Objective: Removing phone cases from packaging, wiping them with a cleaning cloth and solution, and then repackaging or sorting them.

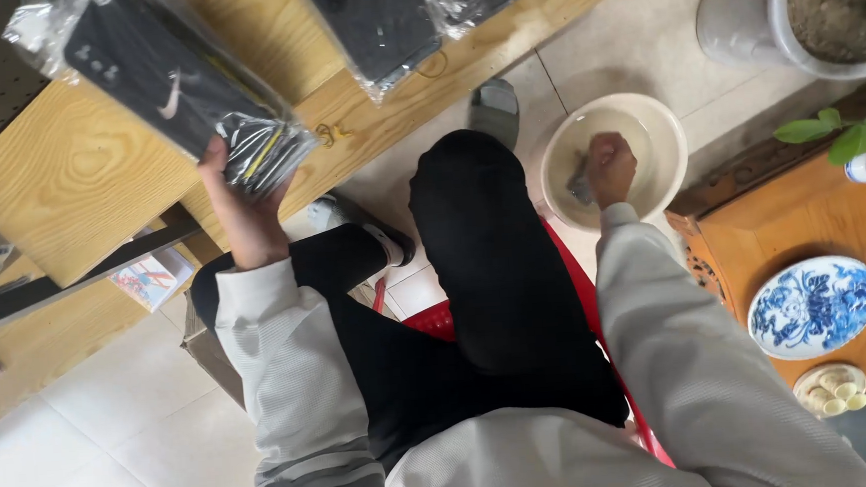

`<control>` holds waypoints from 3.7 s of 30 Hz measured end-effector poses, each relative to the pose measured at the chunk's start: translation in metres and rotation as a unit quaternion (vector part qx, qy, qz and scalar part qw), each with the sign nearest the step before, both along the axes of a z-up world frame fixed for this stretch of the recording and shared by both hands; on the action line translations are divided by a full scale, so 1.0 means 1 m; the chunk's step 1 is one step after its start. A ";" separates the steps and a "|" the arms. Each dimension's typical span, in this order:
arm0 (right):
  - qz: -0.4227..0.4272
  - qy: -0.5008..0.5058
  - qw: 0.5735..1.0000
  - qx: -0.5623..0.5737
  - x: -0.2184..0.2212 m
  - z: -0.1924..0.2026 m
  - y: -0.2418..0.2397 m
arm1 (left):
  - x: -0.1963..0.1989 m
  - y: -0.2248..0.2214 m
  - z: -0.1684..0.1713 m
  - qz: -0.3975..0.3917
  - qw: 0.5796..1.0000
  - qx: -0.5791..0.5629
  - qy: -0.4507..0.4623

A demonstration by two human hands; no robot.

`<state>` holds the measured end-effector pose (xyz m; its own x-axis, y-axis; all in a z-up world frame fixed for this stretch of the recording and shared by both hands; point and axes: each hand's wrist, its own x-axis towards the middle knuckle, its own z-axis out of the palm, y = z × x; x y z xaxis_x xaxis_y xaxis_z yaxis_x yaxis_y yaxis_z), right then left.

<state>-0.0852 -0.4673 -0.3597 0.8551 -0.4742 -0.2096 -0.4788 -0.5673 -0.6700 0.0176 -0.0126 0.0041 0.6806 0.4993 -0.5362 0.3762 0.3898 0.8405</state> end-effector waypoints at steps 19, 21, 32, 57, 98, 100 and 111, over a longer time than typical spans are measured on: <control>-0.069 0.257 0.963 0.048 -0.033 -0.042 0.008 | 0.001 -0.018 0.007 0.050 0.999 -0.020 -0.004; -0.024 0.250 0.968 0.005 -0.041 -0.069 0.005 | 0.000 -0.016 0.006 0.021 0.999 -0.033 -0.026; 0.028 0.040 0.986 -0.157 -0.055 -0.046 -0.028 | 0.002 -0.016 0.005 0.070 0.997 -0.012 0.012; 0.021 0.297 0.940 0.169 -0.047 -0.054 0.017 | 0.002 -0.014 0.000 0.077 0.997 0.020 0.025; -0.261 0.086 0.953 0.125 -0.037 -0.048 -0.001 | 0.002 -0.014 0.004 0.065 0.997 0.017 0.033; -0.245 0.090 0.961 0.093 -0.041 -0.057 -0.004 | 0.002 -0.014 0.003 0.069 0.997 0.016 0.037; -0.251 0.163 0.951 0.075 -0.027 -0.039 0.002 | 0.001 -0.014 0.002 0.052 0.998 0.005 0.026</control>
